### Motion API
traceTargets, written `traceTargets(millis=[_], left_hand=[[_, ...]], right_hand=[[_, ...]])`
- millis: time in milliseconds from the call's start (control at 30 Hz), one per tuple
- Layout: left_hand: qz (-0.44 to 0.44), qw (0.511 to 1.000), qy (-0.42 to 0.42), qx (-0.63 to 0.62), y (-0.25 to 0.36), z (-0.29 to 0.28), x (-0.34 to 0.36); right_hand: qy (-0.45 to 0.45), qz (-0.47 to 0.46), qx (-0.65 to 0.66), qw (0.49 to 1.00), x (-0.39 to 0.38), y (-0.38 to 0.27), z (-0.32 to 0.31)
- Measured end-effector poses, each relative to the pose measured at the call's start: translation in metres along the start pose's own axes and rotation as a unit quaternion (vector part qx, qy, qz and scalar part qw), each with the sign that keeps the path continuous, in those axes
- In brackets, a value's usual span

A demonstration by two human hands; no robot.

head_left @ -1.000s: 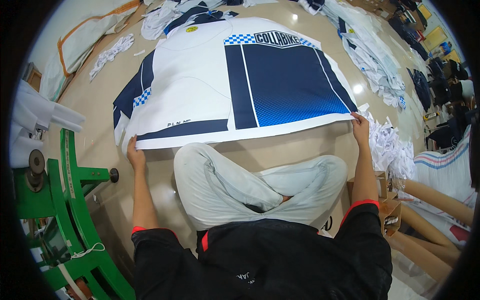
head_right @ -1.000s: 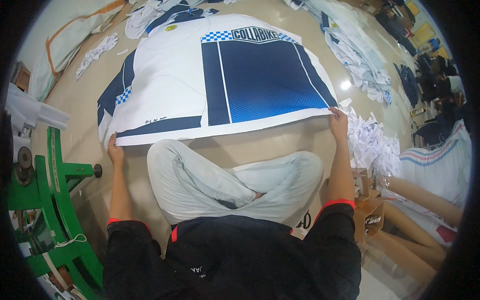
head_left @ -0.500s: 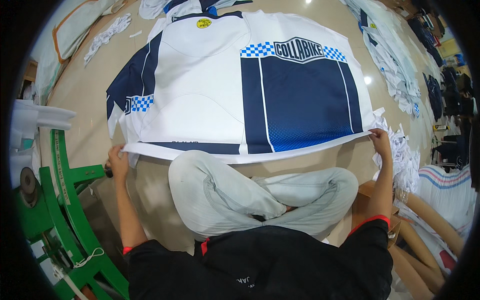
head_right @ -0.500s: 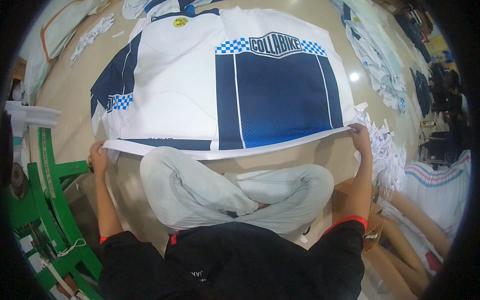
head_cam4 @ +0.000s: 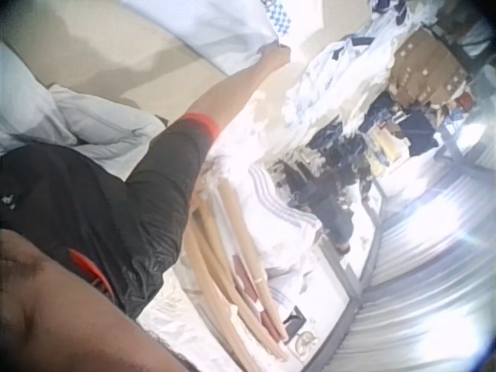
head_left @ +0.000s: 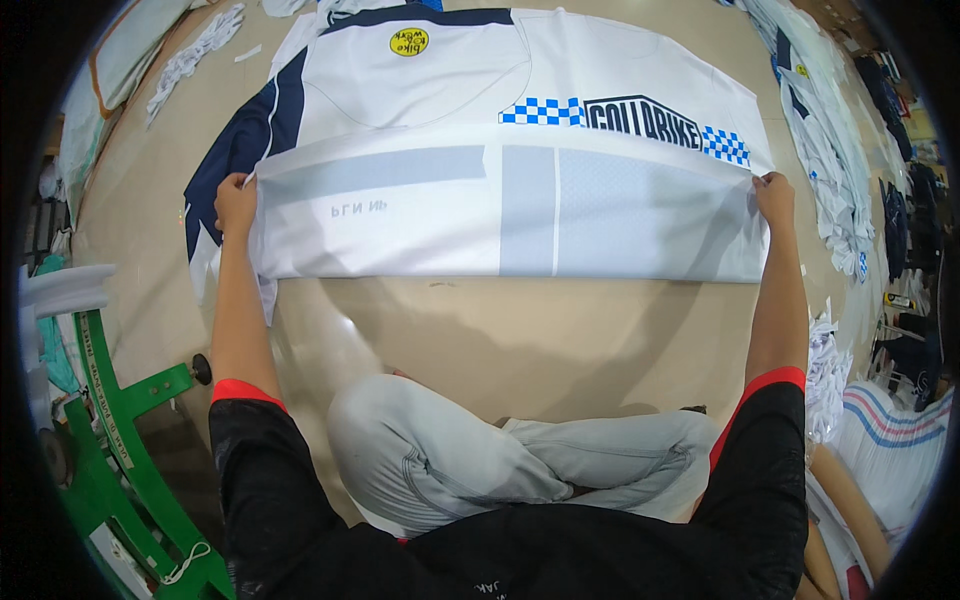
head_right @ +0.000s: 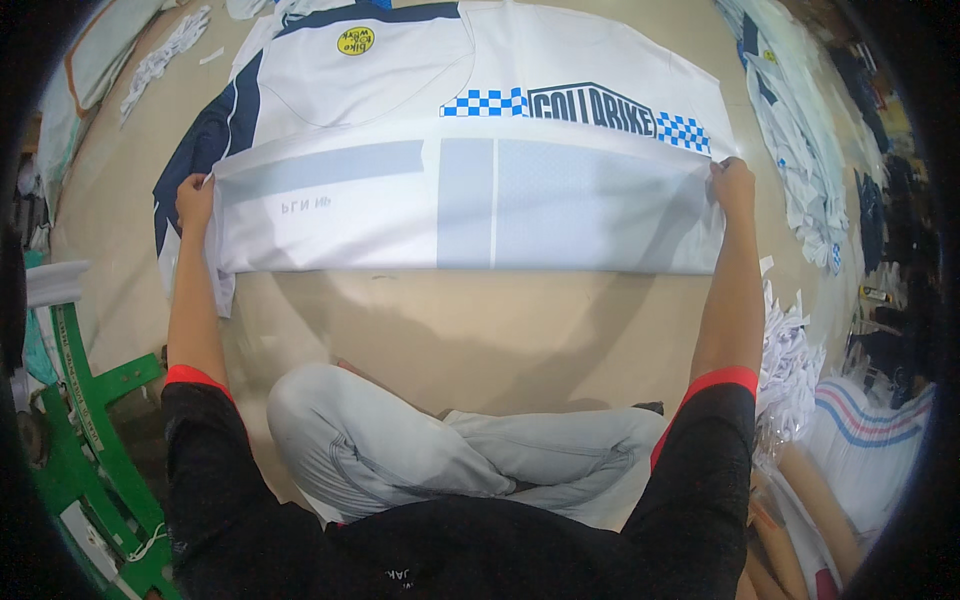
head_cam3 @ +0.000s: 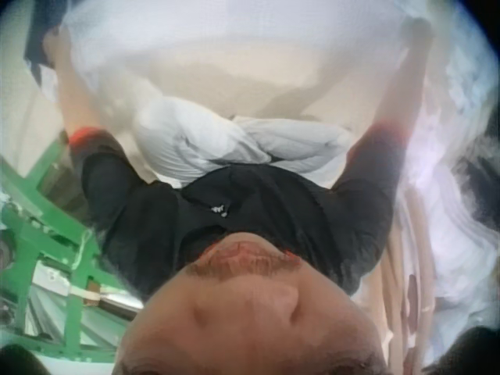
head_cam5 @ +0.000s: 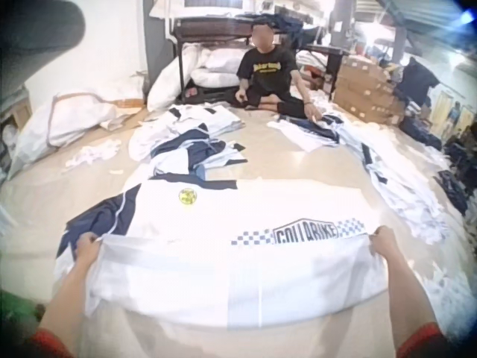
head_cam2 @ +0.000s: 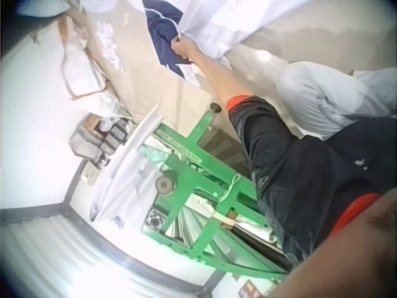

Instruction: The person sits on the floor and uses scissors to cut a large white and blue patterned fabric sheet. They repeatedly unfold, align, and trim the fabric, discarding cut pieces into a nearby box.

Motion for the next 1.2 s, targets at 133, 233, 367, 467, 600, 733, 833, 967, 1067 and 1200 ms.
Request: traceTargets(millis=[133,233,367,467,600,733,833,967,1067,1200], left_hand=[[0.104,0.992,0.062,-0.027,0.018,0.023,-0.017],[0.321,0.945,0.062,-0.026,0.026,0.019,-0.092],[0.472,0.873,-0.116,0.023,0.025,0.002,-0.189],[0.465,0.878,-0.102,0.046,0.000,0.009,-0.189],[0.469,0.880,-0.046,0.065,-0.001,0.019,-0.173],[0.514,0.853,-0.038,0.084,-0.008,0.015,-0.201],[0.478,0.872,-0.086,0.066,-0.028,0.013,-0.228],[0.472,0.878,-0.070,0.022,-0.028,0.001,-0.260],[0.460,0.885,-0.065,0.025,-0.034,-0.003,-0.269],[0.437,0.894,-0.089,0.040,-0.048,0.010,-0.273]], right_hand=[[0.122,-0.075,0.005,0.990,-0.010,-0.029,0.013],[0.072,-0.062,0.208,0.974,-0.068,-0.046,0.022],[-0.037,-0.222,0.089,0.970,-0.186,-0.039,0.017],[-0.019,-0.226,-0.032,0.973,-0.228,-0.036,0.014],[-0.019,-0.213,0.004,0.977,-0.204,-0.027,0.020],[-0.039,-0.236,-0.055,0.969,-0.178,-0.004,0.027],[-0.030,-0.228,-0.079,0.970,-0.177,0.006,0.023],[-0.107,-0.143,-0.102,0.979,-0.182,0.011,0.023],[-0.125,-0.123,-0.086,0.981,-0.191,0.014,0.021],[0.006,-0.196,-0.056,0.979,-0.214,0.042,0.022]])
Point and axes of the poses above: each hand's wrist, its own x-axis towards the middle knuckle, its own z-axis out of the palm, y = z × x, the point moved 7 cm from there along x, towards the middle knuckle, and after that the axes turned 3 degrees about -y, right-handed, at the moved point
